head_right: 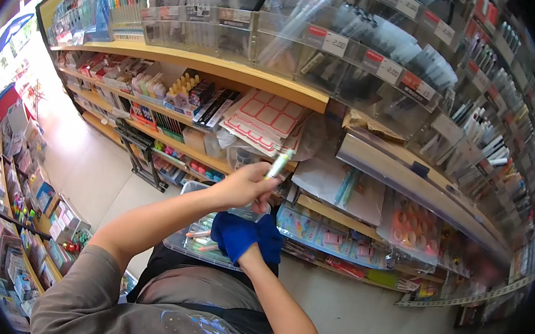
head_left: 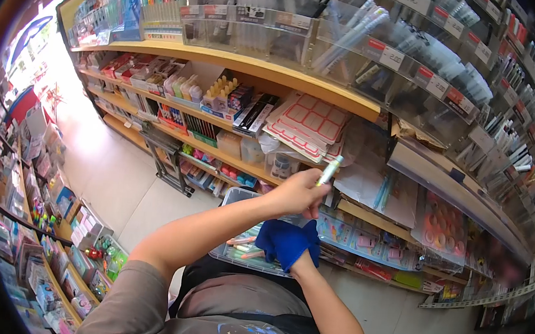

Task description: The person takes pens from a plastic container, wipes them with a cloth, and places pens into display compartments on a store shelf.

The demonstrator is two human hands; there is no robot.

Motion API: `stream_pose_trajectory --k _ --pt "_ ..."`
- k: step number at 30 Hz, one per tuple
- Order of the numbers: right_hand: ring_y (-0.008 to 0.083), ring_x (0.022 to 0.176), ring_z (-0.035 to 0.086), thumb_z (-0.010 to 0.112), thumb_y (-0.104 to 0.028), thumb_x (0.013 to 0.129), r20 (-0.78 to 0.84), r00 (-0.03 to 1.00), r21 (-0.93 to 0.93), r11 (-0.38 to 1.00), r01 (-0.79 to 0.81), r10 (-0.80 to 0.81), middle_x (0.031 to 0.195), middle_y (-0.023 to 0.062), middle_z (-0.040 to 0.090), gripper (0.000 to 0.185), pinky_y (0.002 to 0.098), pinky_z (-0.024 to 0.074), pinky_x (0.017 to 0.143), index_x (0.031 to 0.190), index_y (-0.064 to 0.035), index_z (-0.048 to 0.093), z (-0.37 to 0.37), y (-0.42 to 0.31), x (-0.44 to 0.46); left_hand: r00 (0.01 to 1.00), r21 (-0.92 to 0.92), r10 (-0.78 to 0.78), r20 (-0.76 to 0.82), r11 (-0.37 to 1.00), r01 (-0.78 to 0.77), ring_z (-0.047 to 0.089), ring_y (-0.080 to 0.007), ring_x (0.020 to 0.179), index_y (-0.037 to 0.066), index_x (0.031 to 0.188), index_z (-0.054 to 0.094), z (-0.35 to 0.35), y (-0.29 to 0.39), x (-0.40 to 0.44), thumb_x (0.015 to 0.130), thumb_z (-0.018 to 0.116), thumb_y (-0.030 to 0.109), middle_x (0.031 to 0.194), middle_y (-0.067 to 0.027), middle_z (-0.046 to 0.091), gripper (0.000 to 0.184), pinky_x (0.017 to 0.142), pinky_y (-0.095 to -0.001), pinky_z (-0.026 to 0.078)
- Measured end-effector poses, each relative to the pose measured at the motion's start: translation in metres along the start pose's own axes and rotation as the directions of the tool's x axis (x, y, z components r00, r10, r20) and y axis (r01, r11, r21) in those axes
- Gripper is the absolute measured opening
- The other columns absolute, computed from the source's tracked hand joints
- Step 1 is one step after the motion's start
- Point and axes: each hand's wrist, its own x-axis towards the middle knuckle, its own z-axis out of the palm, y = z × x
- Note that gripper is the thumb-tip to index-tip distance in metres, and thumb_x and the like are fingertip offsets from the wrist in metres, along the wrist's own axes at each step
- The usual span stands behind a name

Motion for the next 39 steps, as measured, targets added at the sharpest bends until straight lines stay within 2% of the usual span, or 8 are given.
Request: stream_pose_trajectory --k 2,9,14,22,30,31,34,39 --pt "0.017 0.051 0.051 0.044 -0.018 0.085 0.039 0.981 0.291 0.937 -0.192 0.189 0.057 0.0086 0.052 0.021 0.0291 0.0388 0.047 0.071 -0.0069 0.054 -0.002 -0.02 -0.006 1.0 0.194 -0.016 0.016 0.981 0.013 0.056 -0.0144 0.053 -0.001 0.094 0.041 0.019 0.006 0.02 0.089 0.046 0.017 0.064 -0.005 0.05 0.019 0.043 -0.0268 0.047" --pt "0.0301 0.077 0.059 0.05 -0.02 0.083 -0.076 0.978 -0.166 0.97 0.177 -0.192 0.087 0.0159 0.061 0.016 0.0387 0.0455 0.065 0.092 -0.0087 0.058 0.0 0.033 0.011 0.998 0.504 -0.042 -0.053 0.861 0.063 0.063 -0.0313 0.065 -0.012 0.099 0.045 0.078 -0.025 0.143 0.071 0.055 0.001 0.076 -0.0233 0.061 0.033 0.056 -0.0372 0.052" --pt "0.0175 0.106 0.047 0.052 -0.013 0.086 -0.174 0.983 0.584 0.797 0.151 -0.058 0.115 0.0121 0.051 0.031 0.0299 0.0397 0.086 0.115 -0.001 0.048 0.001 -0.002 -0.02 0.971 0.556 0.072 -0.229 0.828 0.07 0.062 -0.0331 0.079 -0.007 0.093 0.055 0.098 -0.025 0.169 0.068 0.059 0.006 0.089 -0.0235 0.06 0.028 0.069 -0.0359 0.052" --pt "0.0242 0.067 0.054 0.05 -0.021 0.083 -0.083 0.984 -0.054 0.986 0.156 -0.16 0.08 0.0099 0.057 0.019 0.034 0.0415 0.056 0.095 -0.0082 0.056 -0.006 0.027 0.003 0.98 0.809 0.186 -0.068 0.586 -0.054 0.059 -0.0331 0.088 -0.001 0.093 0.059 0.082 -0.038 0.188 0.066 0.061 0.017 0.093 -0.0225 0.06 0.032 0.075 -0.038 0.049" --pt "0.0185 0.07 0.055 0.036 -0.026 0.092 -0.515 0.844 0.474 0.77 0.428 -0.151 0.079 0.0079 0.055 0.023 0.0288 0.0472 0.056 0.089 -0.0063 0.049 -0.012 0.005 -0.013 0.97 0.804 0.243 0.005 0.576 -0.148 0.059 -0.0357 0.078 0.001 0.077 0.063 0.057 -0.031 0.166 0.07 0.059 0.024 0.08 -0.0211 0.061 0.025 0.07 -0.0409 0.047" --pt "0.0196 0.072 0.054 0.038 -0.024 0.09 -0.436 0.898 0.768 0.495 0.407 -0.062 0.081 0.0088 0.054 0.02 0.0292 0.0471 0.059 0.092 -0.0061 0.048 -0.014 -0.014 -0.022 0.972 0.798 0.232 0.03 0.58 -0.163 0.059 -0.0357 0.078 0.001 0.077 0.063 0.051 -0.03 0.163 0.071 0.059 0.024 0.08 -0.021 0.061 0.024 0.07 -0.0408 0.047" --pt "0.0225 0.053 0.052 0.034 -0.018 0.091 -0.544 0.801 0.658 0.465 0.592 -0.25 0.065 0.0106 0.049 0.021 0.0286 0.0426 0.04 0.083 -0.0018 0.044 -0.021 -0.014 -0.019 0.964 0.769 0.243 0.11 0.593 -0.238 0.058 -0.0358 0.077 0.001 0.081 0.062 0.028 -0.028 0.15 0.075 0.057 0.021 0.079 -0.0199 0.061 0.022 0.069 -0.0404 0.046" --pt "0.0206 0.076 0.054 0.035 -0.03 0.092 -0.416 0.857 0.753 0.413 0.512 -0.305 0.082 0.0094 0.055 0.026 0.0302 0.0445 0.068 0.096 -0.0081 0.048 -0.026 -0.019 -0.022 0.886 0.661 0.455 0.088 0.639 -0.394 0.057 -0.0362 0.078 0.001 0.091 0.057 -0.005 -0.016 0.068 0.079 0.054 0.017 0.082 -0.0187 0.06 0.02 0.066 -0.0413 0.045"
